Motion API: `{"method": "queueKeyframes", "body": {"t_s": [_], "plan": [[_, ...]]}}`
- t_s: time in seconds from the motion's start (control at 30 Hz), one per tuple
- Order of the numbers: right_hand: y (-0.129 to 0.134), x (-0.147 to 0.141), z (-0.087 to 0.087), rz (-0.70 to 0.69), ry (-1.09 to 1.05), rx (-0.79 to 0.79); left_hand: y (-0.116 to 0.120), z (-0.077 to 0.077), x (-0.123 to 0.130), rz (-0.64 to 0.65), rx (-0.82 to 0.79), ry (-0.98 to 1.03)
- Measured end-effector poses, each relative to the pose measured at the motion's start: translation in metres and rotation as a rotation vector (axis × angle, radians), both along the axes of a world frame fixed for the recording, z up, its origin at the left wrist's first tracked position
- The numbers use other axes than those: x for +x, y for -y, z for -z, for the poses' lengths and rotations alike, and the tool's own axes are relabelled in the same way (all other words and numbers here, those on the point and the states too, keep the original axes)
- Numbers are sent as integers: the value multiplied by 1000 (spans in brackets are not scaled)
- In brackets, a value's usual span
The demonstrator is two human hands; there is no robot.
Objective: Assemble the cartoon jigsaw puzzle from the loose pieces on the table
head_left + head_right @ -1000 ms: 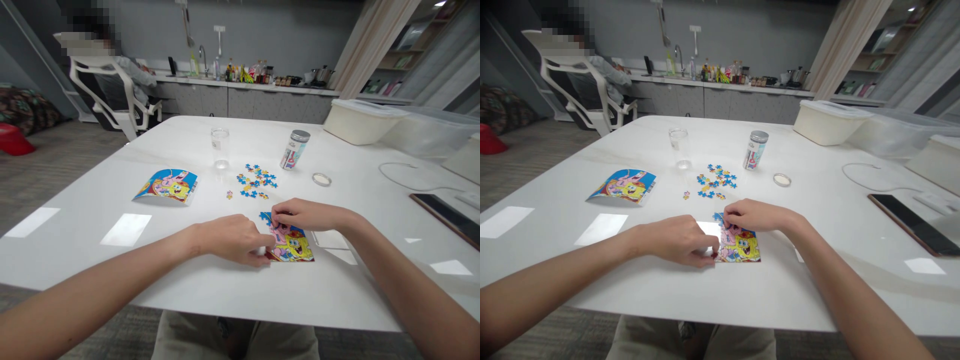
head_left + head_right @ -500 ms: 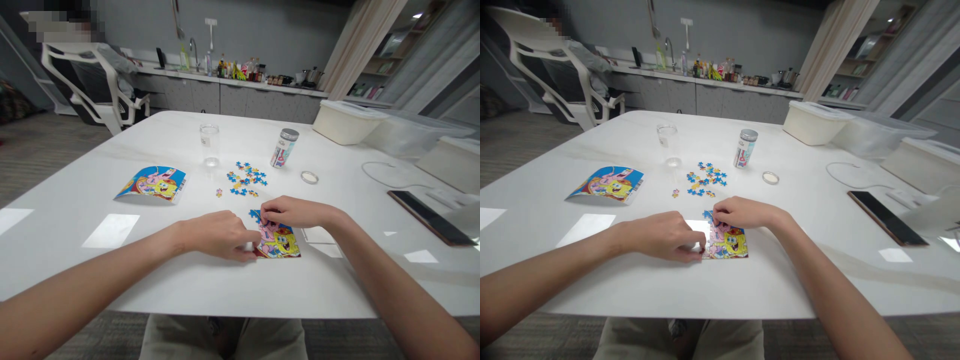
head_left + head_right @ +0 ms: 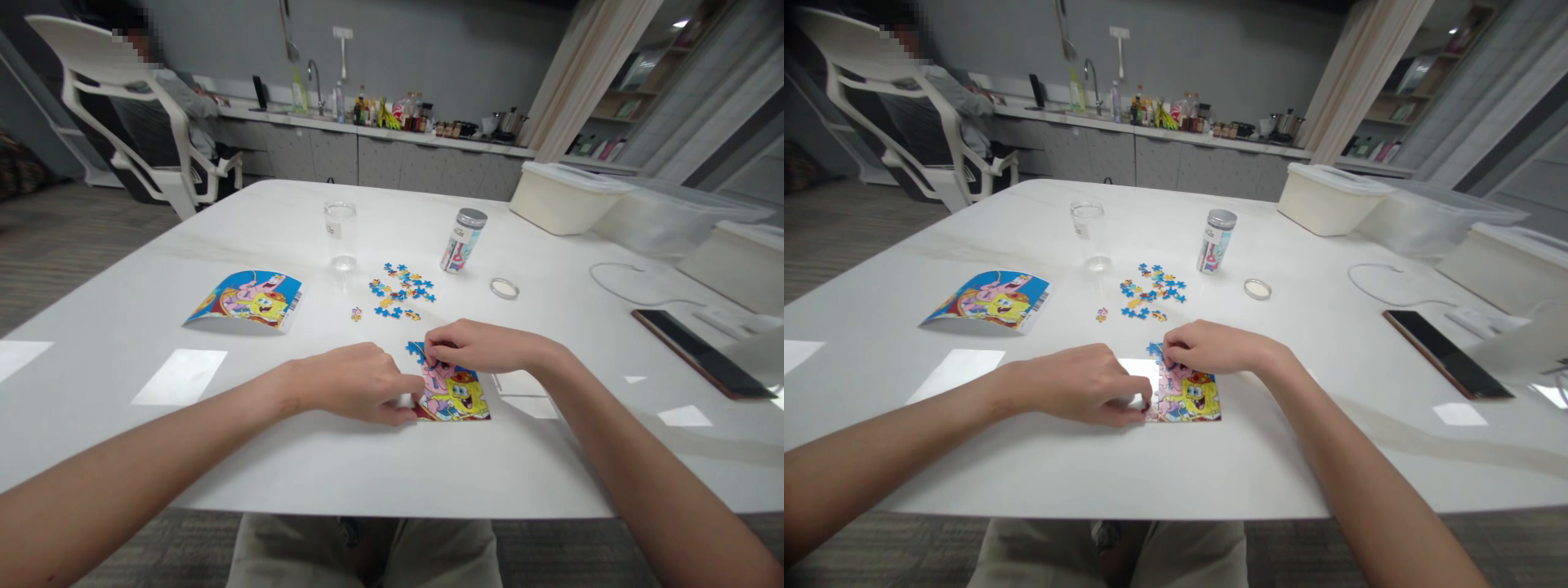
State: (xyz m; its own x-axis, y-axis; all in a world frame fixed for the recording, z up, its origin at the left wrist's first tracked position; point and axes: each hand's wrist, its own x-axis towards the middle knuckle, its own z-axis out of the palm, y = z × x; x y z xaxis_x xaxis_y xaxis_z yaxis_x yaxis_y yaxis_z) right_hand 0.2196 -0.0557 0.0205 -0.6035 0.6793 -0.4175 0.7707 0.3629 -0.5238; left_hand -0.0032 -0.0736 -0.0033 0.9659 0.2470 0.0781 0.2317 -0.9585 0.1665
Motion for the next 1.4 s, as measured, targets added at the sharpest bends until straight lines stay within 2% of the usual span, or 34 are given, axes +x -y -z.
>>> {"method": "queueKeyframes", "body": {"t_s": [0.13, 0.3, 0.43, 0.53, 0.67, 0.77, 0.83, 0.93, 1.0, 1.07, 1.27, 1.4], "plan": [[1, 0, -2, 12, -40, 14, -1, -1, -1, 3, -4, 8], [1, 0, -4, 107, -141, 45, -3, -1, -4, -13, 9, -24], [-4, 2, 0, 212, -94, 268, -6, -2, -6, -24, 96, -49], [-10, 5, 5, 360, 39, 488, -10, -3, -8, -16, 164, -81], [-19, 10, 17, 479, 96, 630, -17, -5, -13, -19, 207, -132], [-25, 13, 30, 455, 61, 750, -23, -7, -14, -133, 261, -193], [-29, 14, 40, 412, 32, 807, -26, -6, -12, -312, 308, -212], [-32, 13, 52, 406, 67, 738, -30, -3, -10, -650, 357, -193], [-33, 12, 56, 382, 75, 672, -33, -1, -10, -784, 342, -223], [-33, 11, 56, 349, 50, 647, -34, -1, -12, -820, 305, -265], [-29, 5, 49, 287, -9, 698, -34, -6, -14, -800, 214, -289], [-27, 1, 47, 270, -72, 715, -36, -5, -16, -847, 218, -286]]}}
